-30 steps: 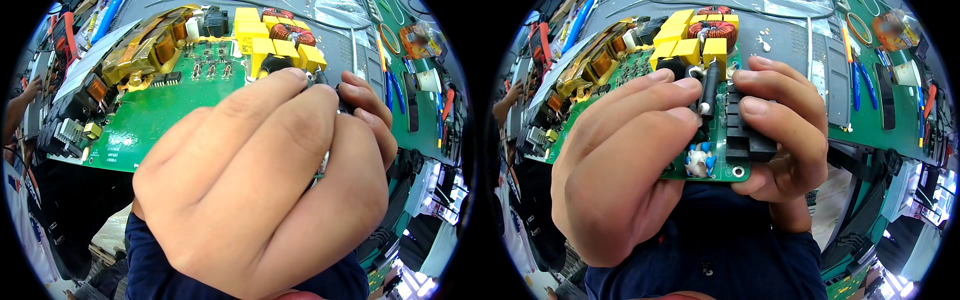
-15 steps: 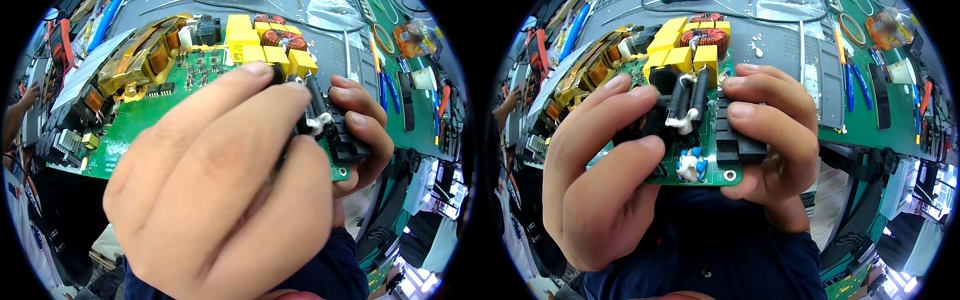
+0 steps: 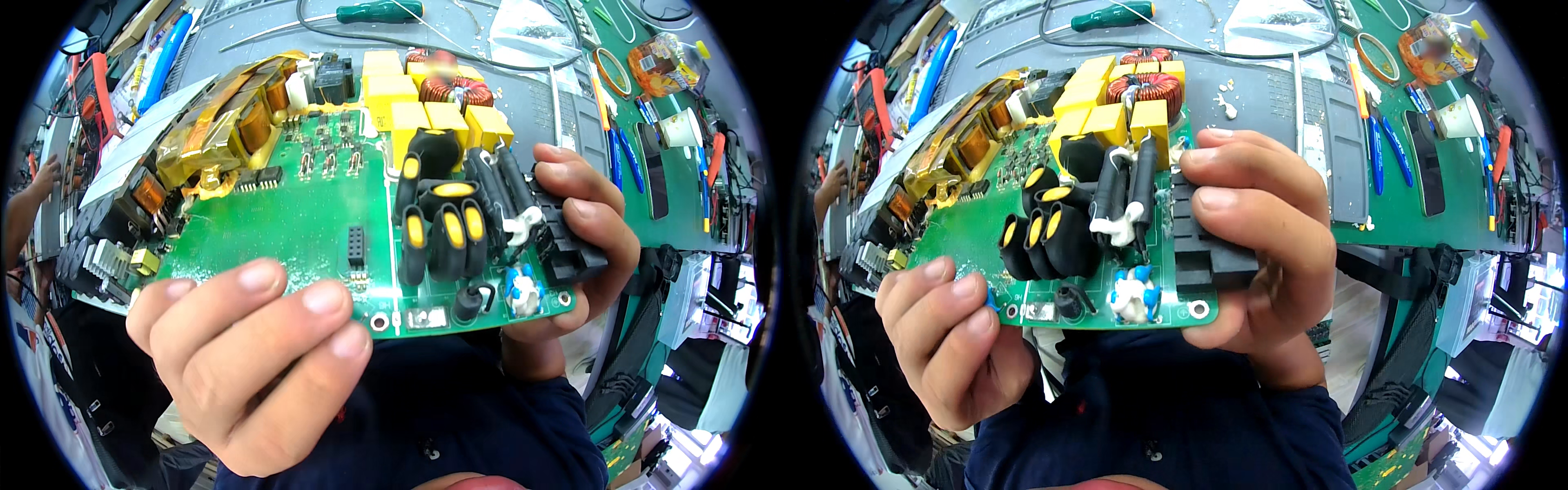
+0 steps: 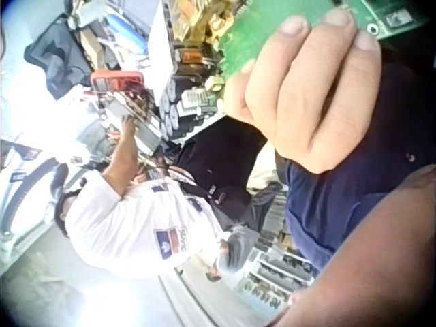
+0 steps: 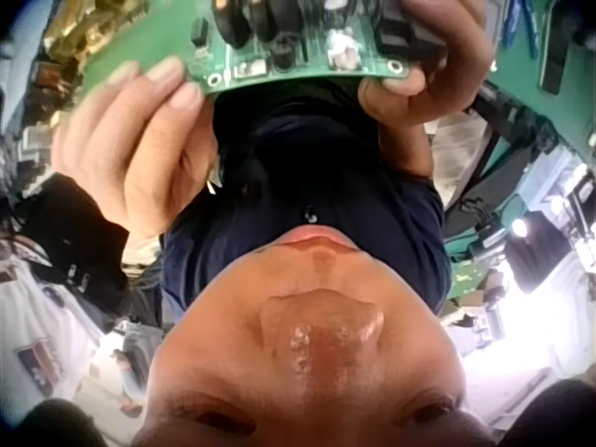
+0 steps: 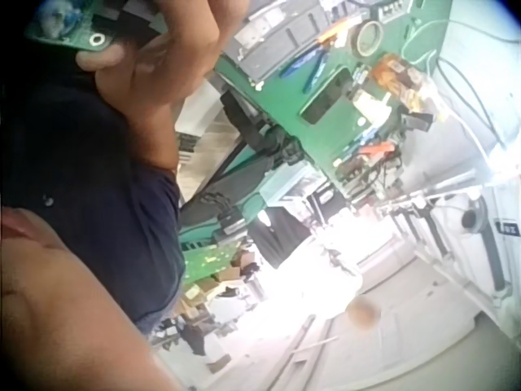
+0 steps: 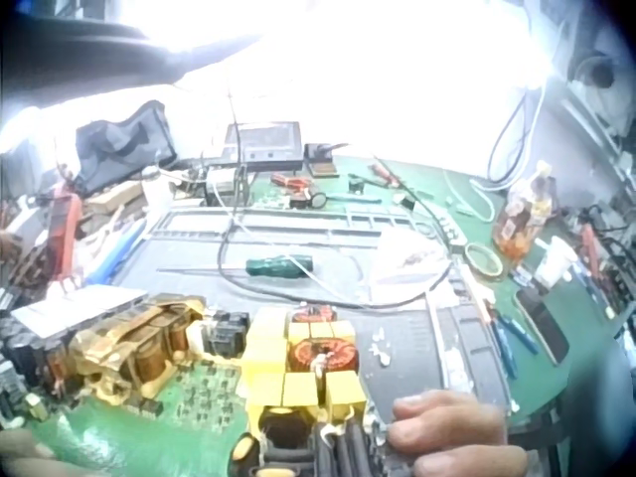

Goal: The person handles a large circuit board, turning it over to view both sides and checking various components including yellow capacitor-like blocks and a black connector port.

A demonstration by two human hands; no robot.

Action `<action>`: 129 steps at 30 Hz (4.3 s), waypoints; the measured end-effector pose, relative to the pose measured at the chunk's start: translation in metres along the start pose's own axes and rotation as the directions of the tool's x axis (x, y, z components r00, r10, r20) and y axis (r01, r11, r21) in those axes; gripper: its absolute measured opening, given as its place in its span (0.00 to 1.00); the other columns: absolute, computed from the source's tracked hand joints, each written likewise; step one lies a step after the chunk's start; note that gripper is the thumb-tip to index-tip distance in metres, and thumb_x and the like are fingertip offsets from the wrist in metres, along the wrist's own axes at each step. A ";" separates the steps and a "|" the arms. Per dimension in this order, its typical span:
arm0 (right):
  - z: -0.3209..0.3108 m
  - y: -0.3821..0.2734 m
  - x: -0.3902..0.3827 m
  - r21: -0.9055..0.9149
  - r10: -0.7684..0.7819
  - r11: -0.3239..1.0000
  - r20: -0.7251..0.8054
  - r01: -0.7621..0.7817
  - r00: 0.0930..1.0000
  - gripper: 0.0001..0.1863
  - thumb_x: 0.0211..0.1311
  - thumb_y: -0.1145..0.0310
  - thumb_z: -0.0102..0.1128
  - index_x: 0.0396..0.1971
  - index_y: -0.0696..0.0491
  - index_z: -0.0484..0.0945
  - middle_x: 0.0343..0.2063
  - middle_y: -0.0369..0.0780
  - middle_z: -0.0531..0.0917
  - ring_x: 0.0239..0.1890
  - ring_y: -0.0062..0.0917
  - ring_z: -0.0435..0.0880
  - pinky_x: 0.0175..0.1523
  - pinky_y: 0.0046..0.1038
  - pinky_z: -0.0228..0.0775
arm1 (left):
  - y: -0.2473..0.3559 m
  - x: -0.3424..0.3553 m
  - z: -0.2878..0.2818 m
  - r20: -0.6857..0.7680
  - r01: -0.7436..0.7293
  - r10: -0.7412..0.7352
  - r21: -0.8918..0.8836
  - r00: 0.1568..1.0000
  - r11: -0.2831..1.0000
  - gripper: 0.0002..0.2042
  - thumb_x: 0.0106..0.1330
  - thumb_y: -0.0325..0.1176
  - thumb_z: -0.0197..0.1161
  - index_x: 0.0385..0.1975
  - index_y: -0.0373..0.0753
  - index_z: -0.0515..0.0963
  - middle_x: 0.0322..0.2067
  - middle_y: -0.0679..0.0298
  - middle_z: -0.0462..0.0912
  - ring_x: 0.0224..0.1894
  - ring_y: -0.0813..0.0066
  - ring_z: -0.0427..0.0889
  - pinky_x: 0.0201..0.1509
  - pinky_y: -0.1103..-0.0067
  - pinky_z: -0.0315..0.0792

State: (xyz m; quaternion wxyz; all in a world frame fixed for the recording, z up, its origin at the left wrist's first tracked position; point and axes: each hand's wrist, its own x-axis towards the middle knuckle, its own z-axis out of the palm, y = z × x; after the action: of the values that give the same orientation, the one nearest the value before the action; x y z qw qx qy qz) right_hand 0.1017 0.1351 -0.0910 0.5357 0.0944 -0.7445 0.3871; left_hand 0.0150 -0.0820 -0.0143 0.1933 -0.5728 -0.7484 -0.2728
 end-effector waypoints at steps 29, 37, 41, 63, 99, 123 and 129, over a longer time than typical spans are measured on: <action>-0.019 0.049 0.114 -0.041 0.190 0.982 0.161 -0.185 0.969 0.20 0.63 0.77 0.53 0.54 0.66 0.67 0.49 0.46 0.77 0.49 0.23 0.76 0.54 0.21 0.64 | -0.097 0.123 0.033 -0.463 -0.140 0.115 -0.019 0.879 0.990 0.07 0.58 0.23 0.66 0.35 0.30 0.80 0.33 0.58 0.84 0.35 0.77 0.81 0.45 0.84 0.72; -0.008 0.068 0.126 0.175 0.231 0.947 0.208 -0.269 0.950 0.24 0.64 0.78 0.52 0.57 0.69 0.61 0.51 0.49 0.75 0.53 0.27 0.74 0.57 0.24 0.65 | -0.125 0.146 0.046 -0.447 -0.310 0.259 -0.043 0.856 0.950 0.10 0.61 0.23 0.63 0.42 0.29 0.77 0.37 0.58 0.83 0.37 0.79 0.80 0.46 0.86 0.71; -0.001 0.071 0.124 0.253 0.212 0.931 0.215 -0.264 0.953 0.26 0.64 0.78 0.51 0.59 0.71 0.57 0.52 0.51 0.73 0.55 0.29 0.74 0.59 0.26 0.65 | -0.137 0.152 0.051 -0.444 -0.352 0.299 -0.039 0.844 0.935 0.12 0.63 0.22 0.61 0.46 0.29 0.75 0.40 0.57 0.82 0.38 0.80 0.80 0.47 0.87 0.71; 0.007 0.060 0.108 0.097 0.391 0.914 0.056 -0.394 0.919 0.47 0.43 0.62 0.63 0.64 0.67 0.55 0.56 0.52 0.71 0.57 0.35 0.74 0.57 0.31 0.67 | -0.159 0.165 0.053 -0.414 -0.376 0.338 -0.010 0.845 0.927 0.13 0.65 0.22 0.58 0.49 0.28 0.72 0.43 0.53 0.81 0.43 0.73 0.81 0.51 0.81 0.72; 0.002 0.062 0.113 0.293 0.332 0.889 0.120 -0.353 0.936 0.30 0.65 0.67 0.49 0.62 0.66 0.56 0.55 0.51 0.73 0.55 0.33 0.75 0.54 0.31 0.67 | -0.129 0.157 0.061 -0.474 -0.328 0.288 -0.002 0.832 0.945 0.14 0.63 0.18 0.57 0.49 0.25 0.68 0.41 0.49 0.78 0.35 0.76 0.78 0.41 0.85 0.72; 0.002 0.060 0.125 0.371 0.279 0.870 0.174 -0.325 0.944 0.18 0.67 0.75 0.45 0.54 0.68 0.65 0.46 0.44 0.77 0.50 0.22 0.74 0.58 0.24 0.62 | -0.106 0.148 0.043 -0.422 -0.178 0.361 0.413 0.832 0.893 0.15 0.54 0.36 0.69 0.37 0.34 0.77 0.30 0.64 0.81 0.30 0.71 0.75 0.44 0.78 0.60; 0.001 0.073 0.124 0.366 0.251 0.882 0.169 -0.297 0.953 0.23 0.60 0.82 0.50 0.56 0.68 0.65 0.48 0.44 0.76 0.54 0.25 0.72 0.61 0.27 0.60 | -0.112 0.167 0.053 -0.481 -0.233 0.423 0.406 0.768 0.884 0.14 0.50 0.39 0.72 0.33 0.41 0.78 0.23 0.71 0.78 0.25 0.76 0.73 0.37 0.80 0.60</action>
State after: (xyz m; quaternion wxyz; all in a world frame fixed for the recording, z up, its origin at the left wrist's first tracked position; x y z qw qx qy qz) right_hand 0.0097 0.2183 -0.0179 0.4016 0.1144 -0.6892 0.5921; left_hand -0.1367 0.0546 0.0241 0.5387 -0.5521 -0.5796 -0.2628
